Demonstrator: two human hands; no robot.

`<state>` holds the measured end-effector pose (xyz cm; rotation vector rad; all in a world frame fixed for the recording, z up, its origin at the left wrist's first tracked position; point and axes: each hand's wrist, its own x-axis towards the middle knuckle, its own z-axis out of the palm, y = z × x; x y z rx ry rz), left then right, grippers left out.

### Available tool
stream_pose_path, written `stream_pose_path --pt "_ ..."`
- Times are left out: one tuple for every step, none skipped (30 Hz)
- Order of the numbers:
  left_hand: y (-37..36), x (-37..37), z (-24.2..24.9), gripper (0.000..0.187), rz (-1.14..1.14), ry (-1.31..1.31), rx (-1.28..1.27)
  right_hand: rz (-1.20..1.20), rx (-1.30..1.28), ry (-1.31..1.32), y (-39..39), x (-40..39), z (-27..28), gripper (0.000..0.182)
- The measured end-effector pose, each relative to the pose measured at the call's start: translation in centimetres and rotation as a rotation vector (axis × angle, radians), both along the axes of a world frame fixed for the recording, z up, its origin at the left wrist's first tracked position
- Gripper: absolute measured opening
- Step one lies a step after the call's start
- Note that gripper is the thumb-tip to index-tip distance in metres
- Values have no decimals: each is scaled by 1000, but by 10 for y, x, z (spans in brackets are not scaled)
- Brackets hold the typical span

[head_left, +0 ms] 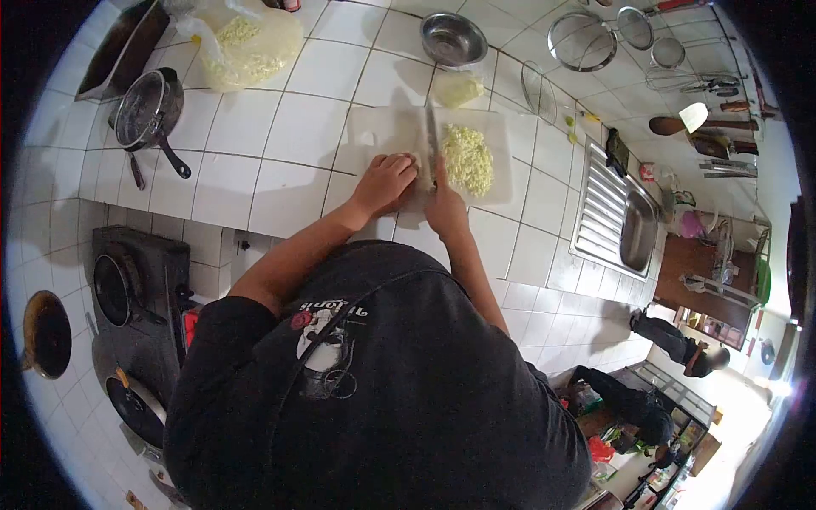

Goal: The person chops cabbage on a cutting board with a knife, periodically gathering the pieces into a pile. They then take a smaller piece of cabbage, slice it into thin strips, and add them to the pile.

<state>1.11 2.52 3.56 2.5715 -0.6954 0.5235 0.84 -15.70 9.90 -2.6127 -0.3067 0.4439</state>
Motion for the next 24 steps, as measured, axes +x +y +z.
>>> stream_pose_path --pt "0 -1 3 25 -8 18 -17 -79 8 15 -3 -1 1 88" --pt "-1 -3 7 25 -17 35 -37 -160 13 29 -7 -1 1 83" --pt "-2 -4 7 25 -19 34 -39 -188 18 66 -8 -1 6 81" --pt "-3 -4 8 26 -9 44 -55 -191 16 64 -9 -1 8 81" --pt "-4 -4 9 26 2 54 -71 -184 26 79 -9 -2 11 80" --pt "-3 -3 9 26 3 54 -72 -176 37 95 -7 -2 16 79" --pt "-2 -3 8 27 -11 56 -55 -173 37 97 -6 -2 22 79" --pt "0 -3 8 29 -24 59 -36 -195 84 158 -5 -1 28 79" --pt "-1 -5 10 29 -22 62 -36 -217 131 220 -4 -1 33 79" --pt "-2 -5 13 31 -28 89 -62 -214 132 223 -5 -2 30 79" --pt "-2 -6 15 34 -37 116 -88 -132 124 150 -7 -3 26 78" --pt "-2 -7 17 34 -40 117 -89 -54 114 76 -6 -5 31 78" --pt "-2 -7 19 37 -36 98 -74 -58 113 76 -4 -7 35 78" --pt "-2 -7 21 39 -32 77 -59 -86 108 129 -2 -9 39 77" --pt "-3 -7 18 39 -34 77 -60 -111 104 182 3 -11 50 76" --pt "-4 -6 14 42 -35 87 -56 -111 105 183 5 -11 57 76" --pt "-3 -5 9 44 -34 98 -52 -111 66 212 6 -12 64 75" --pt "-2 -6 11 44 -32 101 -50 -110 28 242 7 -12 67 75" --pt "-1 -6 12 45 -33 126 -35 -110 30 246 6 -12 68 75" --pt "-1 -6 13 45 -36 150 -21 -79 13 227 2 -12 68 75" --pt "-2 -7 14 45 -38 152 -22 -49 -5 206 0 -12 69 76" --pt "-2 -8 14 46 -25 149 -27 -51 -5 208 1 -12 69 76" --pt "-3 -7 15 47 -12 144 -33 -63 18 227 5 -12 69 78" --pt "-3 -6 12 47 -15 143 -32 -74 42 246 9 -12 68 81"
